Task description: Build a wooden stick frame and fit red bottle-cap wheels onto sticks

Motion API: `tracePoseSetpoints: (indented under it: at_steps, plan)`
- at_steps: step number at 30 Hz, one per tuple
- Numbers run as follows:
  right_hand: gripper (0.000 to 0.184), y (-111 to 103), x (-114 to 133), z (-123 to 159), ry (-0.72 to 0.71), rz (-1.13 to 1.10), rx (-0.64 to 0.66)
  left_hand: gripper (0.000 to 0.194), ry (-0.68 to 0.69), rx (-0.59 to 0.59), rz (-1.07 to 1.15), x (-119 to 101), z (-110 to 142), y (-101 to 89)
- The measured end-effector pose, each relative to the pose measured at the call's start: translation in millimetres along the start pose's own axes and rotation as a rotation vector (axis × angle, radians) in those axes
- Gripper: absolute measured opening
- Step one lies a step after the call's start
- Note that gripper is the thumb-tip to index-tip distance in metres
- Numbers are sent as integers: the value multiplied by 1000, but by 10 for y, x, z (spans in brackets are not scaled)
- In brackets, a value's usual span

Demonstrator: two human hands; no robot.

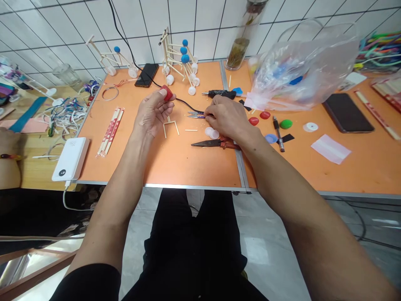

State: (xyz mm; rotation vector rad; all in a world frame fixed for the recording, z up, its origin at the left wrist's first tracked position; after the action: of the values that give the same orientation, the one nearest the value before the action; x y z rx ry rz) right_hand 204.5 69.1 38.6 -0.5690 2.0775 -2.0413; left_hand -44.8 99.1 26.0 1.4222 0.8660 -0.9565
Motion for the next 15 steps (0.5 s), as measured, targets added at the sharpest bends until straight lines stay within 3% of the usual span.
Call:
tracePoseSetpoints:
  at_steps: [15]
  plan:
    - [38,115,5,-65,8,66,22,35,-15,14,-20,15,-1,8]
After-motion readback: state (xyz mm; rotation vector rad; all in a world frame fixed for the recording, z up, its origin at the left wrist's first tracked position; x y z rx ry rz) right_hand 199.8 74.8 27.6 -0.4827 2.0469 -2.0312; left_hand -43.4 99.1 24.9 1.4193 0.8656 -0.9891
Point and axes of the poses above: each hand's wrist, its own z-axis away from the middle knuckle, its own y-axis out of the palm, x = y × z, the point moved 6 cm from there along -z, towards the middle knuckle, and after that the axes turned 9 degrees about x, right-handed, at the moved point
